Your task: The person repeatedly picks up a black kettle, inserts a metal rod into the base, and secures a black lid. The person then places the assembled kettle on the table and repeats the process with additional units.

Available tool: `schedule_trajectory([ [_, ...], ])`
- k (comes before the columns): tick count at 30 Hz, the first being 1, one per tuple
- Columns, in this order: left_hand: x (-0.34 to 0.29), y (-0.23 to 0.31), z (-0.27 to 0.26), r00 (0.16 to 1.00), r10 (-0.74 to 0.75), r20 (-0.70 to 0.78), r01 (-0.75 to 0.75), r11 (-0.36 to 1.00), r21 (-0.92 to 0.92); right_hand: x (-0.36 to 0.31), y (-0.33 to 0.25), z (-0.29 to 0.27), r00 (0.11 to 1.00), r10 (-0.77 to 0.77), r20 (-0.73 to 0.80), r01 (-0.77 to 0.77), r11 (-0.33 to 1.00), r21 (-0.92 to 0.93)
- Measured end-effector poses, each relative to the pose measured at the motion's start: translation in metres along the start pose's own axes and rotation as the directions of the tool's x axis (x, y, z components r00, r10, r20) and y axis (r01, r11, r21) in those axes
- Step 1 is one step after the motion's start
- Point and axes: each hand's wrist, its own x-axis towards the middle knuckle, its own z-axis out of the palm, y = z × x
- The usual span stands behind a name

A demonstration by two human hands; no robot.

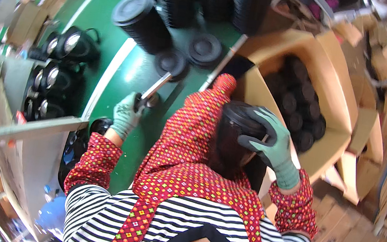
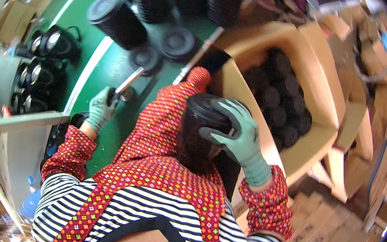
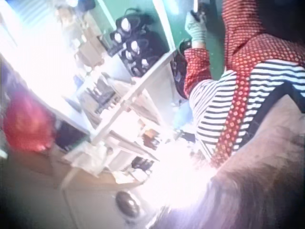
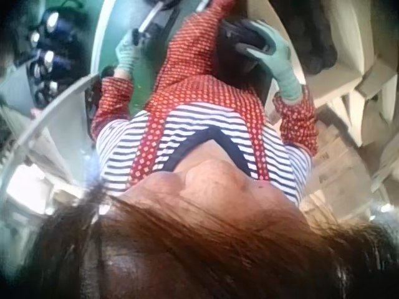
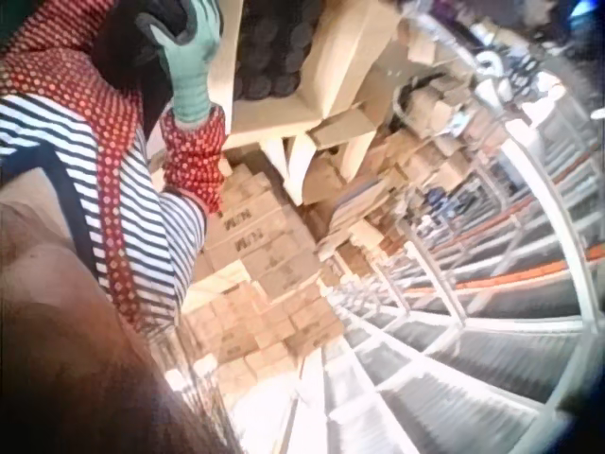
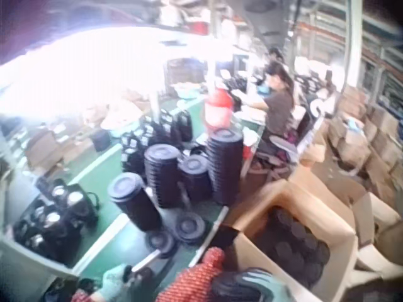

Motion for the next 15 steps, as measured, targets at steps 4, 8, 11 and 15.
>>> schedule_trajectory([
  [4,-0.023,0.025,-0.016,1.0,-0.014,-0.004,0.013,1.0,-0.027,0.033,-0.019,-0.013,0.985,-0.078,-0.153,0.076,0.997,-0.02],
  [8,-0.042,0.082,-0.068,0.977,0.21,0.031,-0.157,0.816,-0.557,0.078,-0.043,-0.018,0.978,0.169,-0.119,-0.104,0.899,0.424],
  [11,-0.044,0.102,-0.114,0.942,0.332,-0.045,-0.274,0.686,-0.674,0.113,-0.073,0.031,0.928,0.368,0.06,-0.282,0.587,0.759],
  [15,-0.067,0.072,-0.139,0.998,-0.011,-0.064,-0.051,0.466,-0.883,0.143,-0.102,0.092,0.928,0.143,0.345,-0.368,0.508,0.778],
])
